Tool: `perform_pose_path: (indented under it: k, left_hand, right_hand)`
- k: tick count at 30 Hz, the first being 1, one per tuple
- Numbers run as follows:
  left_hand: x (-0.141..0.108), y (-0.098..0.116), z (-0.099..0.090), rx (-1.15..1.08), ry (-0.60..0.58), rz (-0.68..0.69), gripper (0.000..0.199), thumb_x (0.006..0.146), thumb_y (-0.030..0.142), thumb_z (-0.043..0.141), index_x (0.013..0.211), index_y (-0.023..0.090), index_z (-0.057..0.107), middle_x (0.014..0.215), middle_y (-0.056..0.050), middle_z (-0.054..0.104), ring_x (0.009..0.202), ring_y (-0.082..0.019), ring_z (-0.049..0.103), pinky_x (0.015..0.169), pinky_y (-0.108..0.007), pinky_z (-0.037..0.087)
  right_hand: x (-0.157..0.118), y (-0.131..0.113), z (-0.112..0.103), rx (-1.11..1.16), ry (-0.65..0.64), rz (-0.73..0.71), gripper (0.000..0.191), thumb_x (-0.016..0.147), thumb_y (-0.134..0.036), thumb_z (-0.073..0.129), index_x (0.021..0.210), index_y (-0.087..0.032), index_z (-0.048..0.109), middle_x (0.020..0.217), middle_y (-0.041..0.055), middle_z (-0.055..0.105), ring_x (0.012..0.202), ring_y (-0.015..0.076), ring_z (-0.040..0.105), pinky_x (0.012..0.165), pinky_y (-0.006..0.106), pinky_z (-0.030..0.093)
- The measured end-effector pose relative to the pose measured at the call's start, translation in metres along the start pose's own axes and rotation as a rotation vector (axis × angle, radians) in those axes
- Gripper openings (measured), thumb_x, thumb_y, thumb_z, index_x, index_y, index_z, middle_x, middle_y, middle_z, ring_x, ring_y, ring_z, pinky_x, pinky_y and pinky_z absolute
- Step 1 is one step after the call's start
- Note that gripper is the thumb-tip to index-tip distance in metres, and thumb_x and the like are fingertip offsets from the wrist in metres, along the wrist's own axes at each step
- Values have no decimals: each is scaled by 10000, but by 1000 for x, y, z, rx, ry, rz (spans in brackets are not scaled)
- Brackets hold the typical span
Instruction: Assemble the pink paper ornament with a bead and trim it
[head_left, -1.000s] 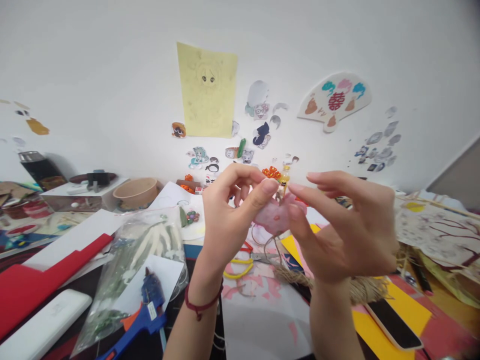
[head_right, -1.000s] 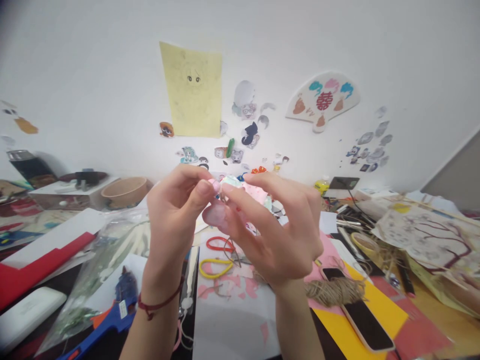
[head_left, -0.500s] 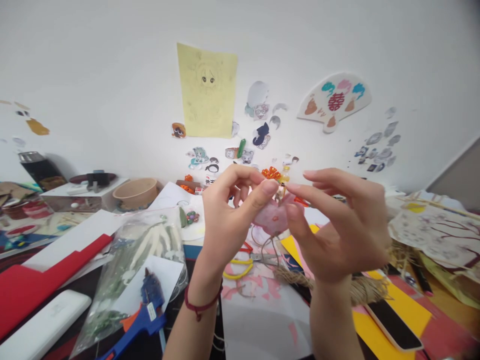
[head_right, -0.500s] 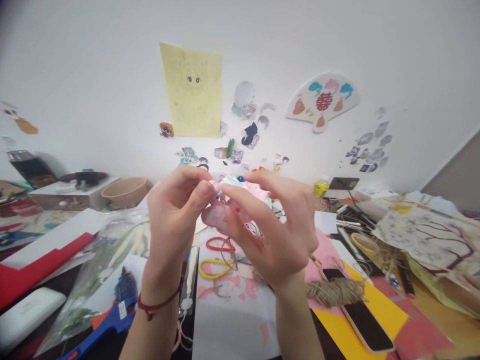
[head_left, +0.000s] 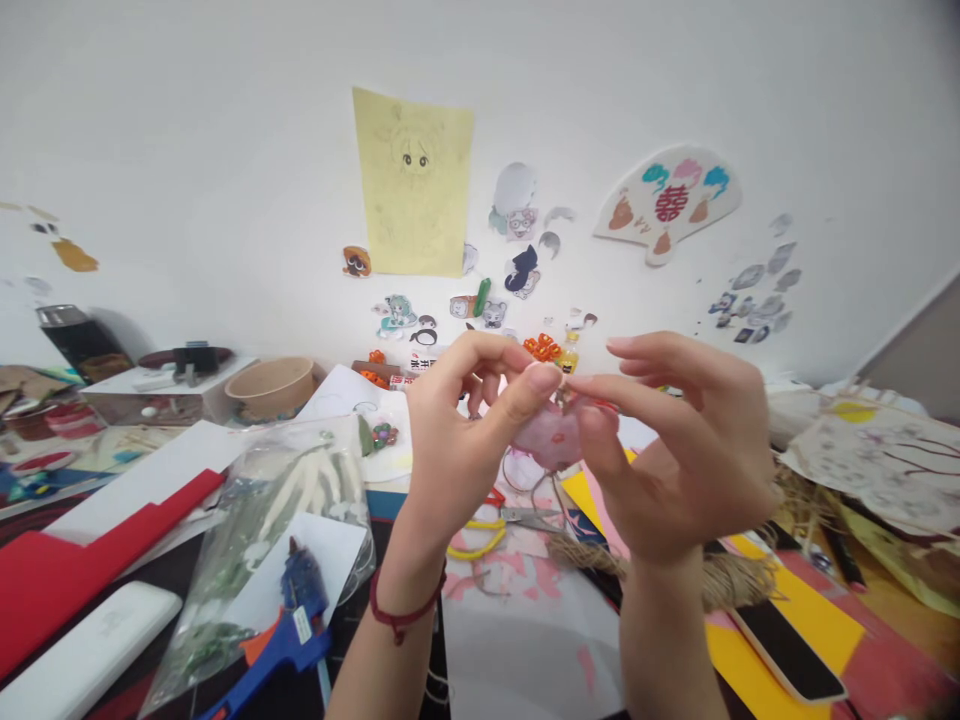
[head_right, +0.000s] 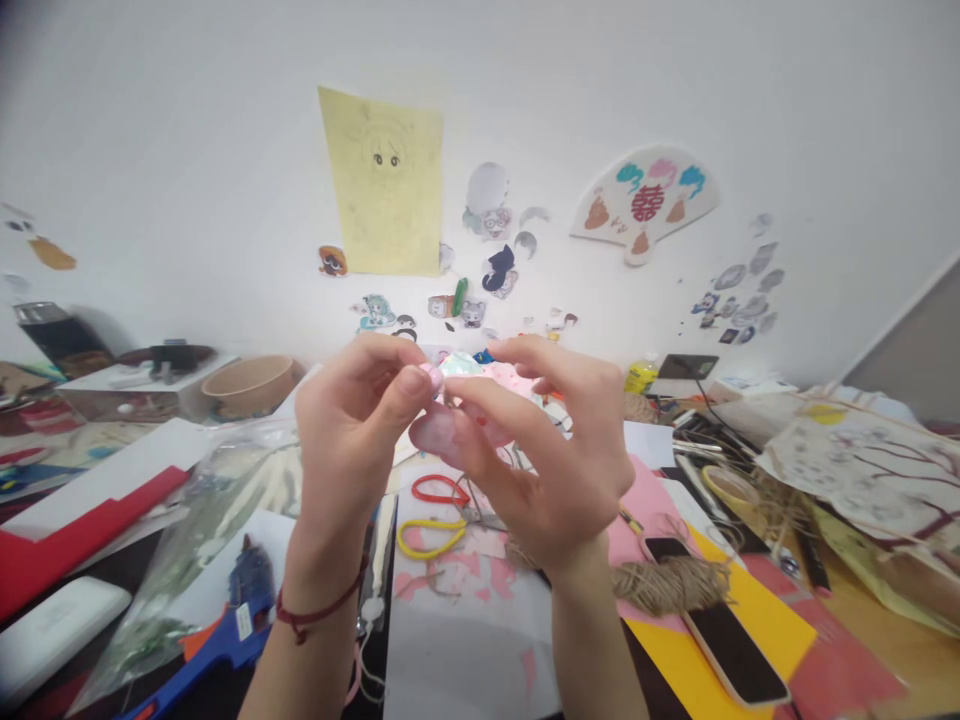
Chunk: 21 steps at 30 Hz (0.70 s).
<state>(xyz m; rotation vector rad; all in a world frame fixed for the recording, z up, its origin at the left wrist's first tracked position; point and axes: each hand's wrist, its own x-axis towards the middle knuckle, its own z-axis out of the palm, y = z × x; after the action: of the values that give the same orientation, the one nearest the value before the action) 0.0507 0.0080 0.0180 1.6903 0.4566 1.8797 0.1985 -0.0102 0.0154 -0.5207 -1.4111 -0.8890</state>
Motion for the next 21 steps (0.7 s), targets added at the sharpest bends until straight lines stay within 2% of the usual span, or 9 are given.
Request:
perform_pose_path:
  k: [4,6,12,18,21]
  left_hand:
    - [-1,-1,-1,27,20,5,223,901,413,787,838,220,696,763,27,699,628,-102,558,581,-309,381]
    - [0,-1,-2,37,28,5,225,900,414,788,838,219,695,764,27,698,627,-102,563,580,-312,381]
    - [2,-1,-1,81,33,41,224,900,402,789,825,216,689,742,30,690,621,-102,566,580,-307,390]
    - [2,0,2,124,50,76,231,888,411,796,828,213,694,749,17,695,630,-109,556,576,-290,409]
    - [3,1,3,132,47,90,212,888,391,800,832,214,698,759,18,700,619,-102,535,569,-279,417]
  right_hand:
    - [3,-1,0,26,31,85,343,890,-163,709,1211,-280,739,1047,64,748,936,257,720,726,402,615]
    - [3,0,-1,2,43,81,381,888,-150,717,1243,-288,732,1034,63,753,911,261,723,710,405,606]
    - [4,5,-1,-11,52,25,208,824,-88,795,927,-269,782,906,31,763,793,208,726,740,398,594]
    - [3,1,-3,-3,-73,113,120,842,-265,831,942,-274,765,967,60,759,855,234,723,741,416,593]
    - [2,-1,-4,-27,-105,136,116,844,-250,823,937,-277,761,1006,48,757,818,209,705,702,392,581]
